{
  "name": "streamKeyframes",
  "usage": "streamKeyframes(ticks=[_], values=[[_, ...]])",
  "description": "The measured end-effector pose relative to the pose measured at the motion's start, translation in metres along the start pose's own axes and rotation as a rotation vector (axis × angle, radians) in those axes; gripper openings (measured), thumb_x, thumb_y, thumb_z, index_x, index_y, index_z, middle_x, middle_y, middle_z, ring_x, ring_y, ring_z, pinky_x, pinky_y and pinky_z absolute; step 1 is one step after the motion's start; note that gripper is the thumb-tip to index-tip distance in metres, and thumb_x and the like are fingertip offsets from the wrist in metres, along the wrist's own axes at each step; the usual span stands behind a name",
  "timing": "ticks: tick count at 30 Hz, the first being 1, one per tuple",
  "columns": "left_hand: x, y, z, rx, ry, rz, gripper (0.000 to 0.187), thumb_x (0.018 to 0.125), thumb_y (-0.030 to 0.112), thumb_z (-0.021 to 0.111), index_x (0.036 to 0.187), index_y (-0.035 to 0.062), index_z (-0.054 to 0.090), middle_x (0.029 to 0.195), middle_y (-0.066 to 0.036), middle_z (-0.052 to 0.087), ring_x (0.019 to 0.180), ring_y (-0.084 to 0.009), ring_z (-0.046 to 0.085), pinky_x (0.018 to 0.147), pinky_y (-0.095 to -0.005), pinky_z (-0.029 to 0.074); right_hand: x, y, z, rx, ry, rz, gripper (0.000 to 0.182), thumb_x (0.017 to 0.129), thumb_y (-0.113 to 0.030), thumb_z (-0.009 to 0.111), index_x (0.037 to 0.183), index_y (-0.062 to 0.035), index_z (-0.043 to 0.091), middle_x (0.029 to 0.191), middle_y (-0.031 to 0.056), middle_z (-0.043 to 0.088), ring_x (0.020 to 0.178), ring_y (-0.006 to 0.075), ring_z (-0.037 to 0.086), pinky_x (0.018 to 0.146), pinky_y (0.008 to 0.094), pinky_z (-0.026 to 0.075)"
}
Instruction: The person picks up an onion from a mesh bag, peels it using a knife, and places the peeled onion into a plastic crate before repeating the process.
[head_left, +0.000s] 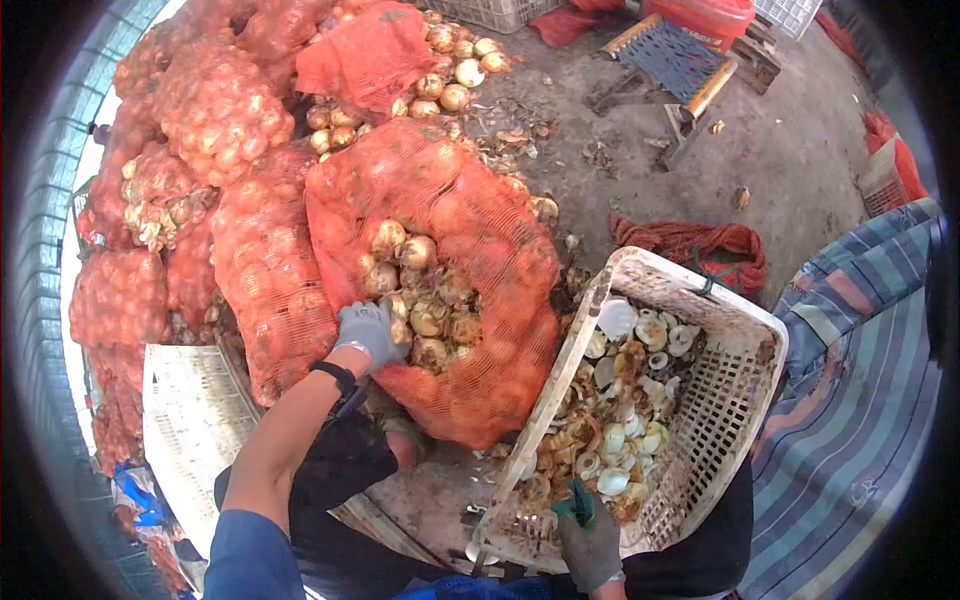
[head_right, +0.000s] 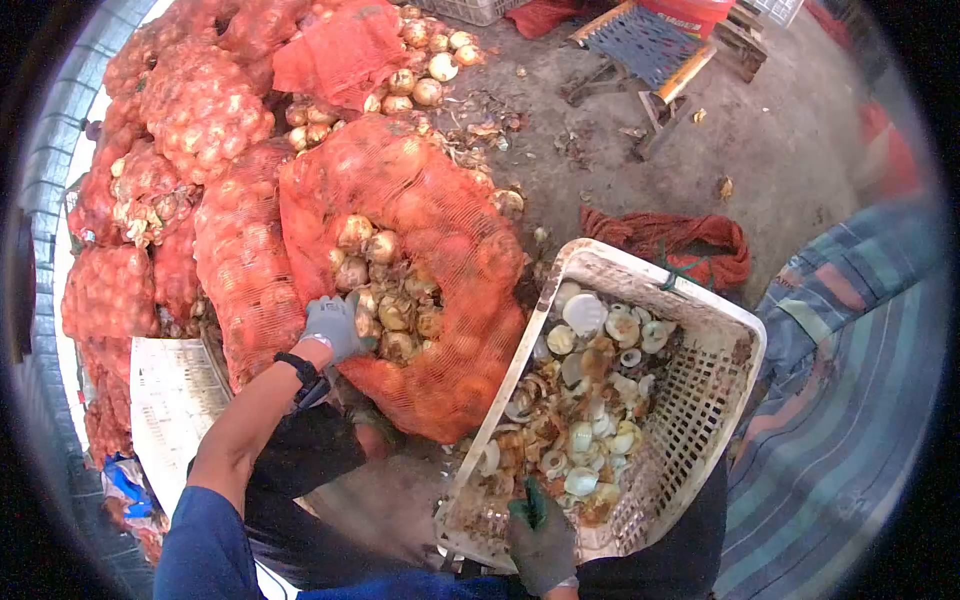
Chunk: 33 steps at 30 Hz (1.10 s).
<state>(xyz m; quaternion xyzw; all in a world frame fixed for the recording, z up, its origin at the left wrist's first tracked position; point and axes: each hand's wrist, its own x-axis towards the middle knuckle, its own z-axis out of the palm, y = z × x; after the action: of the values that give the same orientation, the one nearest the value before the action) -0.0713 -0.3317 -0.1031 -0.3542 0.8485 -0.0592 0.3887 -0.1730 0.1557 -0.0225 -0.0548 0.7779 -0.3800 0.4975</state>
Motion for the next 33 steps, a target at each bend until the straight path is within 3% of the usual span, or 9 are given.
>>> streamKeyframes(ticks=[2, 5, 8, 12, 15, 20, 22, 25, 33], values=[[-0.007, -0.004, -0.002, -0.243, 0.129, -0.055, 0.112, 0.086, 0.070, 0.085, 0.167, 0.0030, 0.047, 0.141, -0.023, 0.070, 0.135, -0.0430, 0.064, 0.118, -0.0556, 0.046, -0.003, -0.008, -0.003, -0.018, -0.003, -0.015, 0.062, 0.102, -0.010, 0.063, 0.161, 0.0068, 0.057, 0.117, 0.0156, 0.082, 0.090, 0.0175, 0.076, 0.082, 0.0332, 0.062], [-0.039, 0.002, -0.041, -0.274, 0.389, 0.056, 0.110, 0.086, 0.066, 0.088, 0.166, 0.0034, 0.047, 0.142, -0.024, 0.070, 0.136, -0.0430, 0.064, 0.120, -0.0567, 0.045, -0.009, -0.029, -0.008, -0.023, -0.022, -0.006, 0.062, 0.106, -0.031, 0.072, 0.156, 0.0036, 0.062, 0.123, 0.0287, 0.079, 0.111, 0.0367, 0.080, 0.096, 0.0472, 0.061], [-0.067, 0.013, -0.065, -0.357, 0.747, 0.173, 0.099, 0.089, 0.052, 0.090, 0.165, 0.0032, 0.050, 0.135, -0.022, 0.072, 0.127, -0.0387, 0.068, 0.115, -0.0503, 0.050, -0.011, -0.037, -0.009, 0.088, -0.036, 0.006, 0.060, 0.108, -0.032, 0.071, 0.156, 0.0025, 0.063, 0.109, 0.0158, 0.078, 0.093, 0.0243, 0.074, 0.085, 0.0408, 0.060], [-0.138, 0.042, -0.105, -1.231, 0.501, 0.290, 0.075, 0.100, 0.027, 0.078, 0.166, 0.0011, 0.052, 0.143, -0.016, 0.070, 0.134, -0.0211, 0.068, 0.114, -0.0371, 0.053, -0.019, -0.041, -0.010, 0.262, -0.031, -0.011, 0.058, 0.109, -0.027, 0.068, 0.159, 0.0027, 0.060, 0.106, 0.0098, 0.075, 0.090, 0.0181, 0.068, 0.085, 0.0369, 0.058], [-0.186, 0.054, -0.102, -1.797, 0.050, 0.420, 0.079, 0.104, 0.032, 0.078, 0.170, 0.0014, 0.047, 0.153, -0.013, 0.066, 0.142, -0.0189, 0.064, 0.120, -0.0380, 0.051, -0.029, -0.044, -0.014, 0.228, 0.022, -0.238, 0.058, 0.108, -0.022, 0.067, 0.160, 0.0024, 0.059, 0.112, 0.0136, 0.077, 0.095, 0.0222, 0.071, 0.093, 0.0388, 0.058], [-0.265, 0.101, -0.068, -2.225, -0.167, 0.750, 0.116, 0.095, 0.054, 0.091, 0.177, -0.0001, 0.029, 0.162, -0.014, 0.061, 0.145, -0.0281, 0.064, 0.126, -0.0477, 0.051, -0.056, -0.050, -0.014, 0.111, 0.106, -0.523, 0.061, 0.106, -0.007, 0.063, 0.167, 0.0007, 0.055, 0.118, 0.0072, 0.079, 0.096, 0.0137, 0.068, 0.089, 0.0298, 0.059], [-0.300, 0.117, -0.066, -2.280, -0.174, 0.739, 0.119, 0.093, 0.053, 0.093, 0.178, 0.0003, 0.029, 0.161, -0.013, 0.061, 0.145, -0.0271, 0.064, 0.126, -0.0464, 0.051, -0.084, -0.069, -0.015, -0.040, 0.197, -0.592, 0.060, 0.105, -0.005, 0.065, 0.164, 0.0007, 0.058, 0.118, 0.0097, 0.079, 0.096, 0.0147, 0.070, 0.091, 0.0316, 0.060], [-0.343, 0.131, -0.063, -2.319, -0.160, 0.719, 0.106, 0.097, 0.034, 0.088, 0.178, -0.0015, 0.029, 0.158, -0.010, 0.062, 0.143, -0.0207, 0.062, 0.126, -0.0376, 0.048, -0.114, -0.068, -0.010, -0.123, 0.248, -0.607, 0.063, 0.099, -0.011, 0.076, 0.159, -0.0001, 0.060, 0.137, 0.0249, 0.075, 0.108, 0.0394, 0.080, 0.095, 0.0476, 0.065], [-0.388, 0.145, -0.038, -1.693, 0.212, 0.594, 0.104, 0.090, 0.022, 0.094, 0.173, -0.0039, 0.038, 0.158, -0.017, 0.061, 0.144, -0.0239, 0.062, 0.124, -0.0397, 0.050, -0.157, -0.064, -0.024, 0.067, 0.144, -0.468, 0.061, 0.103, -0.028, 0.080, 0.155, -0.0012, 0.065, 0.128, 0.0250, 0.080, 0.118, 0.0373, 0.081, 0.100, 0.0460, 0.064]])
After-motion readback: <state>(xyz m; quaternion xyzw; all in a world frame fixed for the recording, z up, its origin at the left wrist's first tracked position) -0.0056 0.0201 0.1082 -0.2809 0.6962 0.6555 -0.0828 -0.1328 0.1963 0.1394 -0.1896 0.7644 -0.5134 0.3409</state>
